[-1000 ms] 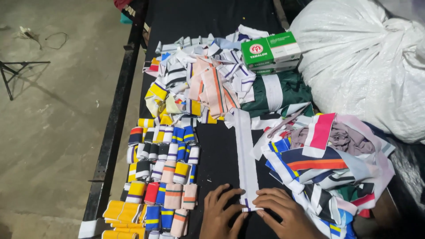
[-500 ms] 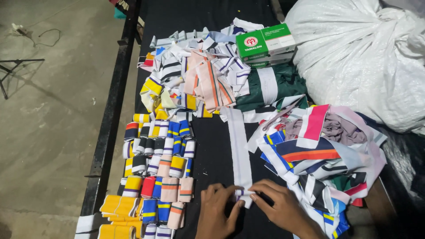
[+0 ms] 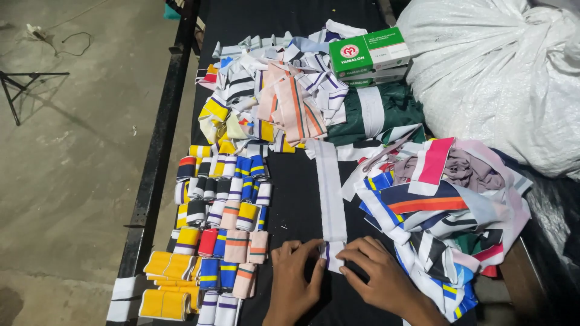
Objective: Folding and bundling small strips of colorful fabric into organized stacks on a work table in a factory setting.
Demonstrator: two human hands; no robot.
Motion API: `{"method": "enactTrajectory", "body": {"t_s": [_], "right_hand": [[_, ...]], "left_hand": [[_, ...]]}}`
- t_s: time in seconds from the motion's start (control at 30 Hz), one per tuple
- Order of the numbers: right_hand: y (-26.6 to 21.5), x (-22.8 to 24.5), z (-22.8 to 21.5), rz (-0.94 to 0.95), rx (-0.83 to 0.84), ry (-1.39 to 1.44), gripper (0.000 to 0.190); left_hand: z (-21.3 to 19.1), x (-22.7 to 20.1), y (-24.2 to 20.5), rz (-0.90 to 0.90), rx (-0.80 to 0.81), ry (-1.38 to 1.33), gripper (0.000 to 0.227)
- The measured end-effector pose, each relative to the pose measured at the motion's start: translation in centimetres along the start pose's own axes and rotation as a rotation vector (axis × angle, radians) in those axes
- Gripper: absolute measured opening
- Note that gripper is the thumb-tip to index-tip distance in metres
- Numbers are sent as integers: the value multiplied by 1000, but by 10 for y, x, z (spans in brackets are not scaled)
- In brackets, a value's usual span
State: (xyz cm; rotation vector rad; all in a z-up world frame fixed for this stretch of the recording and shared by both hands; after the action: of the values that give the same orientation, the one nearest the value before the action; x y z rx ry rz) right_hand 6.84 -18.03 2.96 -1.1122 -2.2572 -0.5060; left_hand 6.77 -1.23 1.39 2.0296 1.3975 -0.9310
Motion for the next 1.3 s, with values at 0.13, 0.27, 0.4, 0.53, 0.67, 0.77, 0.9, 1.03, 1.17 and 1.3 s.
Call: {"method": "enactTrajectory", "body": {"t_s": [0.13,0.27,0.4,0.53,0.67,0.77,0.9,1.03,1.17,1.3], "right_hand": [[-6,25,-9,-193,-28,5,6],[-11,13,9,-103,76,-155,18],[-9,13,13,-123,67,-193,7],[-7,25,6,-147,72,-139,8],[-5,26,7,-145,96,-128,12],[-5,34,6,-170,135,-78,12],[-7,28,9,-176,138,20,7],[-4,23,7,-59,146,153,17],[-3,0,2,-18,-50,136,19],[-7,-29,1,247,-91,3,49]], "left_hand": [[-5,-8,-2,57,13,-43,32],[-4,-12,-4,68,35,-38,28],[-4,-6,-6,48,71,-88,30],[-6,-7,-12,93,16,-71,25],[-13,-10,-12,153,-76,-69,19],[-13,-14,-14,158,-99,-64,19],[-14,-14,-14,158,-97,-65,17],[-18,-19,-13,167,-91,-81,20],[-13,-12,-11,156,-113,-50,18],[-2,11,-12,31,-173,63,23]]}}
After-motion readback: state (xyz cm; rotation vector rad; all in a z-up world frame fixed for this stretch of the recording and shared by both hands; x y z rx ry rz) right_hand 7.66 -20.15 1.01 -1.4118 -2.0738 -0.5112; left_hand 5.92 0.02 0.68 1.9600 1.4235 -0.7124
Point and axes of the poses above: each hand's wrist, its own y-axis towards the middle knuckle, its own z-axis out of the palm, x = y × z, the point moved 7 cm from there along y, towards the middle knuckle, and after that the axes turned 13 degrees about x, right-handed, at the moved point
